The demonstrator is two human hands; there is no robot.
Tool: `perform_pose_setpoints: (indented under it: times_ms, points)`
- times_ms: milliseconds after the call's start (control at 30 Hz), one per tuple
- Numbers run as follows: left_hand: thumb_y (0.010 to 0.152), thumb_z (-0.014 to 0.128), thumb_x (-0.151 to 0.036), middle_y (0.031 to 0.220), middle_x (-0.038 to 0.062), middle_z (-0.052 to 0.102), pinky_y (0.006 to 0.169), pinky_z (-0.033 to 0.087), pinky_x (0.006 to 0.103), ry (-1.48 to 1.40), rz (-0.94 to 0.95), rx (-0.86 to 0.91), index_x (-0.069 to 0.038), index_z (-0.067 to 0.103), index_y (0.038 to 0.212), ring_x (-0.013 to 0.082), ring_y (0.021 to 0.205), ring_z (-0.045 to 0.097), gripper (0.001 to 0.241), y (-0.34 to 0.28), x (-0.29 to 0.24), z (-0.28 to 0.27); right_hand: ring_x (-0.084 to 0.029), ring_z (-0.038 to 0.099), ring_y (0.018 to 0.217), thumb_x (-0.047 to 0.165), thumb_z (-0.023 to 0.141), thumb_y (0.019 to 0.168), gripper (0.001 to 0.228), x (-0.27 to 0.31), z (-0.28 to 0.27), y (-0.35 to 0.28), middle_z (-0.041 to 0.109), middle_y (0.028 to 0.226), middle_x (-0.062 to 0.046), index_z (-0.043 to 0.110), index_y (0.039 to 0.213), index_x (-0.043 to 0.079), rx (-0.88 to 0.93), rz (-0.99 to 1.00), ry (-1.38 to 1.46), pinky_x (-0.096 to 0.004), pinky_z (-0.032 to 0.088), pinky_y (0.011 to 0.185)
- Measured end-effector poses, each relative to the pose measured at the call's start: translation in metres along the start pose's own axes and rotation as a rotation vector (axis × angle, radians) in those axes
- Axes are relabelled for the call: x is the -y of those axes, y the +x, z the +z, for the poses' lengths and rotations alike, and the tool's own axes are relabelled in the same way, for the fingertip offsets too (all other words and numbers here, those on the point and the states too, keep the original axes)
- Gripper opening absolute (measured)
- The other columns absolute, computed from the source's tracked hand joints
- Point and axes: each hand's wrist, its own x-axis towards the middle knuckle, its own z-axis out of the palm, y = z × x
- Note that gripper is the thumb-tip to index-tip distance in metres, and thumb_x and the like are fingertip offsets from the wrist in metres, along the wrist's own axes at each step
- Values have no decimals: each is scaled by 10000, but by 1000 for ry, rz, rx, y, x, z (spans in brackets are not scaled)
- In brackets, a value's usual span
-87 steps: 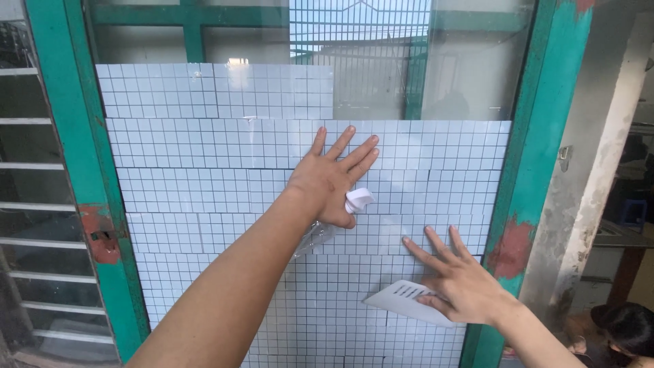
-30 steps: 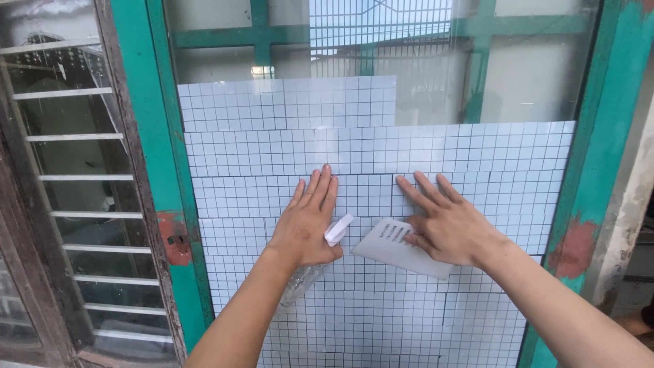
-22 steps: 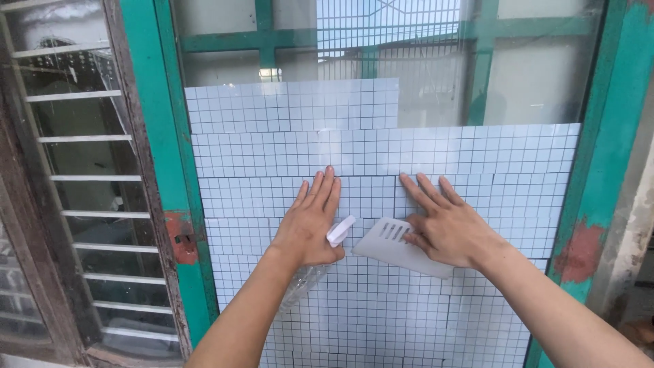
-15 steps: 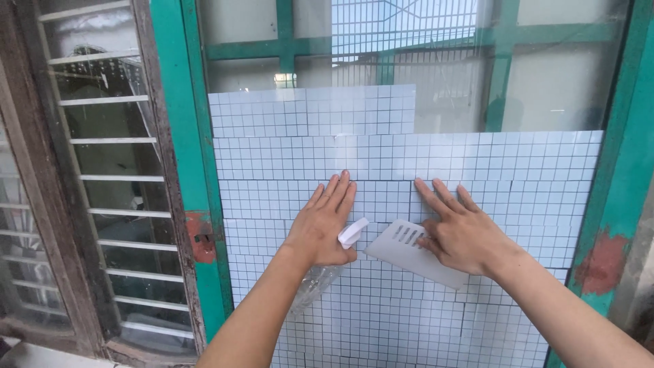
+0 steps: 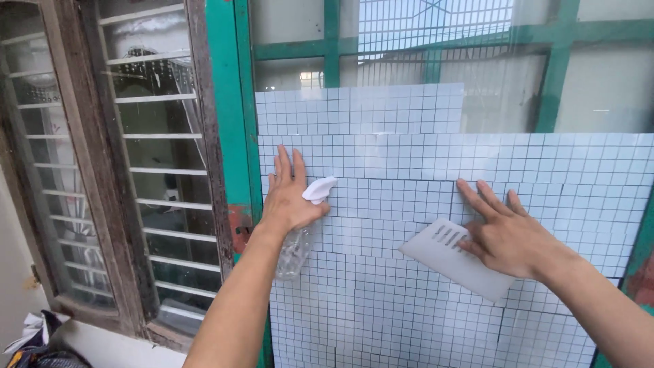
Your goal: Applying a grid-patterned adhesive film to a glass door using a spray bottle and a squeegee
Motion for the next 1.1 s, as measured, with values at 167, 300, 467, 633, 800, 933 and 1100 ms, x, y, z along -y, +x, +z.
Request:
perform_pose_setpoints:
  times_ms: [167,300,467,633,800,933,1100]
  points:
    - [774,751,-467,1666,154,-319,1257,86,537,-42,-79,62,-95,-131,1620,458,1543,-191,1278,2,5,-7,-321,-182,1623,519,359,1008,482,5,-2,-3,-218,1738,-81,682,1218,230,-9,-16,22,-601,35,1298]
    - [792,759,-459,1659,148,-339,1263,80,521,-63,-91,66,-91,-153,1614,434,1548,-204,1282,-1,2,-9,-378,-86,1615,546,297,1014,496,26,-12,-6,-140,1734,-143,645,1172,230,-65,8,-109,-641,60,1277]
    - [634,728,-424,1720,191,-110,1266,124,491,-71,-87,-12,-59,60,1658,447,1558,-11,1276,-4,0,-15,-285,121,1602,494,408,1014,419,71,-62,-10,248,1690,-14,736,1145,267,-178,-92,-255,-561,99,1276]
    - [629,733,-436,1715,211,-106,1259,132,497,-71,-75,-14,-48,73,1654,460,1549,-14,1279,-6,1,-13,-294,133,1594,484,419,1007,421,85,-81,27,239,1702,-23,749,1109,243,-296,-138,-211,-570,83,1269]
    - [623,732,-447,1711,230,-87,1253,156,493,-38,-70,-33,-41,89,1650,472,1544,9,1278,-8,-1,-17,-325,139,1587,503,413,1007,429,92,-90,49,200,1719,-18,741,1142,261,-338,-104,-208,-612,117,1249]
    - [640,720,-433,1705,252,-90,1252,177,490,-63,-68,-13,-26,86,1646,498,1540,10,1257,-12,-5,-23,-367,134,1586,509,426,1001,408,108,-99,47,204,1721,-14,735,1169,301,-300,-51,-226,-661,143,1222]
    - [644,715,-434,1699,264,-97,1251,180,495,-90,-70,-4,-20,79,1642,510,1535,4,1254,-14,-5,-25,-388,133,1588,526,445,986,401,115,-101,50,203,1724,-3,746,1171,336,-281,-5,-238,-689,173,1200]
